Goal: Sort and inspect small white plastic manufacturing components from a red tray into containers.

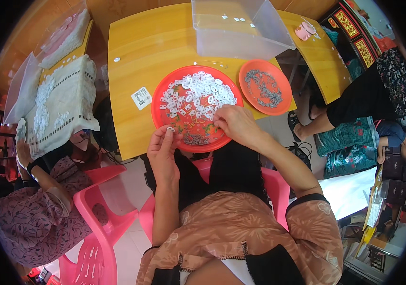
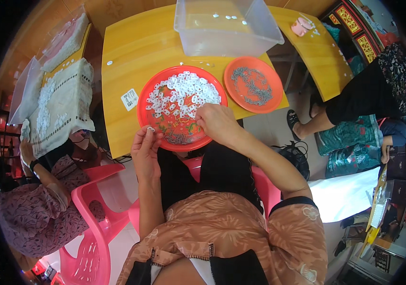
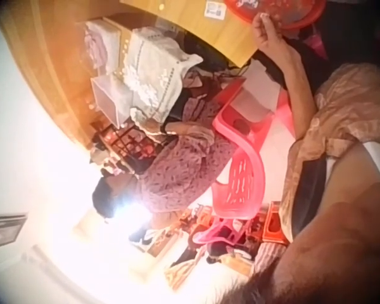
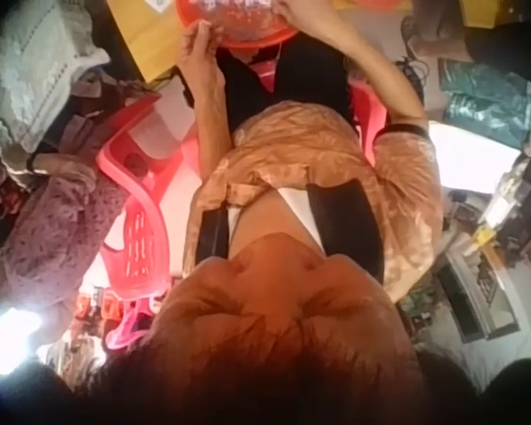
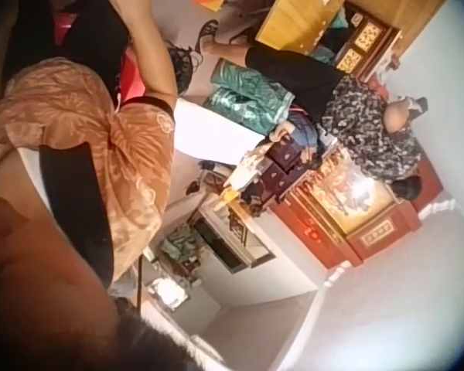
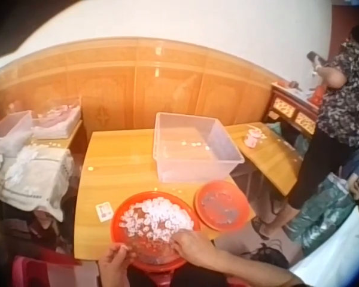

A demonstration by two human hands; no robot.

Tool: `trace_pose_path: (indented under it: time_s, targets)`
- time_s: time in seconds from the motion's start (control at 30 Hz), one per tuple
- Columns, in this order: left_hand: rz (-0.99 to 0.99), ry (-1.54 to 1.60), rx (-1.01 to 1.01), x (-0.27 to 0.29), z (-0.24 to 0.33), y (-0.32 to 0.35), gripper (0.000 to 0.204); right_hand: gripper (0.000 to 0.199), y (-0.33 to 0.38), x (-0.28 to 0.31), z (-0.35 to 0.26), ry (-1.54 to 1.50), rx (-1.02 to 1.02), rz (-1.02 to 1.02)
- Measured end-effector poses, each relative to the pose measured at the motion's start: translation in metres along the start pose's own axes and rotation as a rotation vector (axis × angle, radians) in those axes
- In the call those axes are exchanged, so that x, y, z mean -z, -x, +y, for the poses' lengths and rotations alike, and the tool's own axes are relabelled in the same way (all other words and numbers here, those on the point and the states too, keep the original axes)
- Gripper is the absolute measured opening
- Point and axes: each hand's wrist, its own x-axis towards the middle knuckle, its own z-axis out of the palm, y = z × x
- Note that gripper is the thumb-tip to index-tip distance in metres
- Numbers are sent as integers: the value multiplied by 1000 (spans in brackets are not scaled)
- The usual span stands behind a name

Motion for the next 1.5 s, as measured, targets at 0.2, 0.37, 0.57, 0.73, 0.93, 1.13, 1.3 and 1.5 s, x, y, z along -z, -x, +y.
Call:
trace_pose_path:
  time_s: [0.2,0.37,0.57,0.73,0.93,1.13,1.3,1.5]
  targets:
    - [-3,-4,-1,0,-2,-1,12,8,-2,-5,-5,1,40,64]
    - [-5,4,6,0,0,0,12,11,-1,2,-15,28,5,-115]
    - [-10,8,5,1,-1,-1,12,13,-1,-2,-15,10,-20,-260]
    - [-7,6,11,2,-1,-1,12,12,-3,-6,-14,55,-12,-233]
    - [-8,0,2,0,-1,-1,12,9,-3,-21,-7,129,131,-65]
    - [-18,-31,-24,0,-4,-1,13,9,-9,-27,-11,64,124,19]
    - [-28,-61,-55,0,-6,0,14,11,-8,-41,-6,82,152,66]
    - [-20,-51,-48,-2,-4,3,14,13,-4,-21,-29,-442,-25,28]
